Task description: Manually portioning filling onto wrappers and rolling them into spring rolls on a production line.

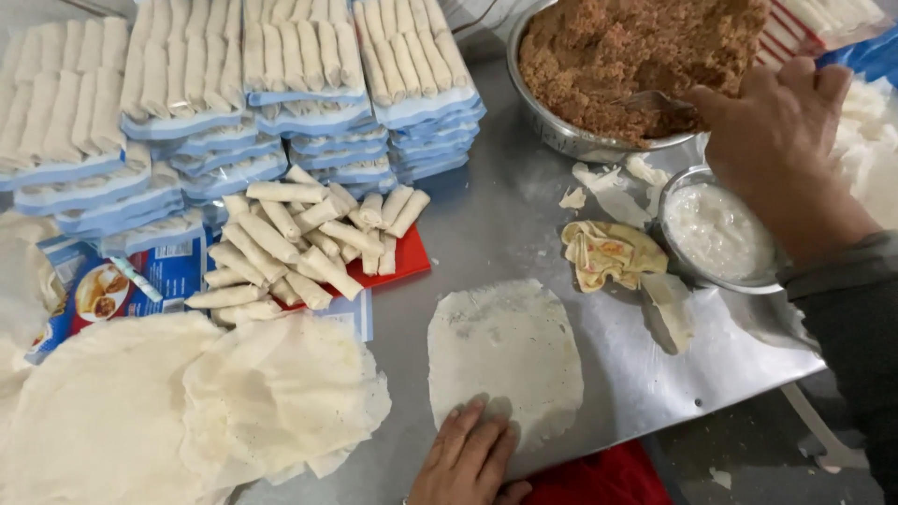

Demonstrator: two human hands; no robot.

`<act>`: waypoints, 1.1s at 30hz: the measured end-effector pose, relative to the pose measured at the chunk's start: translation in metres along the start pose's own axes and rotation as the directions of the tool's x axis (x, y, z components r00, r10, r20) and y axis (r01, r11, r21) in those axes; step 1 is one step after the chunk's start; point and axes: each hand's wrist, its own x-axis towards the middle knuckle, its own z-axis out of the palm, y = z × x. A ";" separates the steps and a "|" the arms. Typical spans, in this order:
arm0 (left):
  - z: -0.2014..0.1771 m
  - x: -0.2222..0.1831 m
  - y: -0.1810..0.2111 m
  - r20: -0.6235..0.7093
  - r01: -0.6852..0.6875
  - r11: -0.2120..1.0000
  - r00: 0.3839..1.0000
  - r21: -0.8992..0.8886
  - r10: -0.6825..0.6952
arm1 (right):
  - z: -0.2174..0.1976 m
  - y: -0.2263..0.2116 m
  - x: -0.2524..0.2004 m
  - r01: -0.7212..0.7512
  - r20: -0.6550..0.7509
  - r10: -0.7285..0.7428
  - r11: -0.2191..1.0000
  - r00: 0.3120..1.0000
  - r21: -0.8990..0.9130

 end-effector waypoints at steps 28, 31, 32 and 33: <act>-0.005 0.073 -0.020 -0.146 -0.121 0.987 0.984 -0.102 0.106 | -0.098 -0.065 -0.187 0.114 0.411 -0.576 0.666 0.706 0.737; -0.004 0.063 -0.014 -0.117 -0.031 0.978 0.993 -0.204 0.007 | -0.105 -0.057 -0.188 0.079 0.388 -0.498 0.686 0.775 0.723; -0.005 0.061 -0.013 -0.111 0.018 0.967 0.993 -0.253 -0.047 | -0.104 -0.057 -0.189 0.135 0.290 -0.508 0.645 0.811 0.752; -0.011 0.064 -0.008 -0.112 0.019 0.967 0.992 -0.253 -0.049 | -0.094 -0.064 -0.191 0.137 0.289 -0.509 0.645 0.811 0.752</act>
